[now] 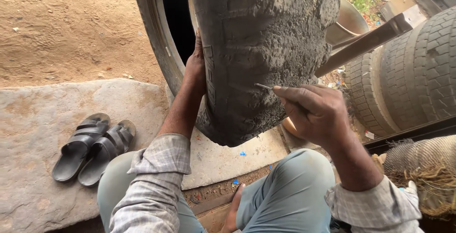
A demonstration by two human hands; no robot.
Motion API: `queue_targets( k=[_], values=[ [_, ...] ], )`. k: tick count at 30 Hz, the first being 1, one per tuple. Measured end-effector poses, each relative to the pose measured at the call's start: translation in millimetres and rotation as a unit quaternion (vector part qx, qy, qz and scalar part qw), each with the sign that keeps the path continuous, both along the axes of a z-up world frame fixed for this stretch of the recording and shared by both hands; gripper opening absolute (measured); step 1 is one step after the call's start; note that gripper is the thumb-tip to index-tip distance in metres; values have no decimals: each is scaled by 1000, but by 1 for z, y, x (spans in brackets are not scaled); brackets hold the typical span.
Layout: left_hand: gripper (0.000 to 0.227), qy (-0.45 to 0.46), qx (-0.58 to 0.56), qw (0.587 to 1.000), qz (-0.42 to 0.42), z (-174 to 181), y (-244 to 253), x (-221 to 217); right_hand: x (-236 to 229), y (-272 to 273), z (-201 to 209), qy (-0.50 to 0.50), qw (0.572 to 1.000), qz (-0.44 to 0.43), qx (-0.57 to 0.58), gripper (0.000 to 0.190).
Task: The person sits on the ground holding a large mud-covered tire upright and uses a small metal pick to scrape packed mud out of the tread grooves, periodically rotating the tire to reach different sections.
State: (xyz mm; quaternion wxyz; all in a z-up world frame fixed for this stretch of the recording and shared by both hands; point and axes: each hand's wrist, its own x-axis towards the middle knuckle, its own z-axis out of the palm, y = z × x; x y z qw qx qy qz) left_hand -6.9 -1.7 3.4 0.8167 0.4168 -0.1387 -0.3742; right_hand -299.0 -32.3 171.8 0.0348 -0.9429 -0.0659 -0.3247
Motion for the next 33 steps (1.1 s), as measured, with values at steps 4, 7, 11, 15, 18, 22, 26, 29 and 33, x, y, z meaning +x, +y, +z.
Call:
queue_targets(
  k=[4,7,11,15,18,22,26,29,33],
  values=[
    [115,33,6,999,11,2,3,1,1,30,9,-5,988,-75,-137,18],
    [113,32,-36,999,0,-3,0,0,-2,30,5,-30,984,-74,-162,21],
    [112,12,-50,999,3,-8,-1,6,2,13,-14,-68,989,-29,-125,27],
    [113,2,-34,999,2,-8,-1,5,1,3,-20,-88,992,1,-96,31],
    [113,6,-45,999,0,-11,-1,8,3,-2,-25,-100,990,21,-94,32],
    [113,17,-31,999,1,0,5,3,6,-11,-31,-113,989,32,-94,34],
    [114,8,-16,1000,10,-11,-1,9,6,-9,-34,-121,988,33,-91,34],
    [115,9,-19,1000,14,-11,-3,9,6,-8,-35,-130,987,28,-88,32],
    [114,11,0,1000,19,-10,-5,13,8,-10,-38,-145,986,26,-82,28]
  ],
)
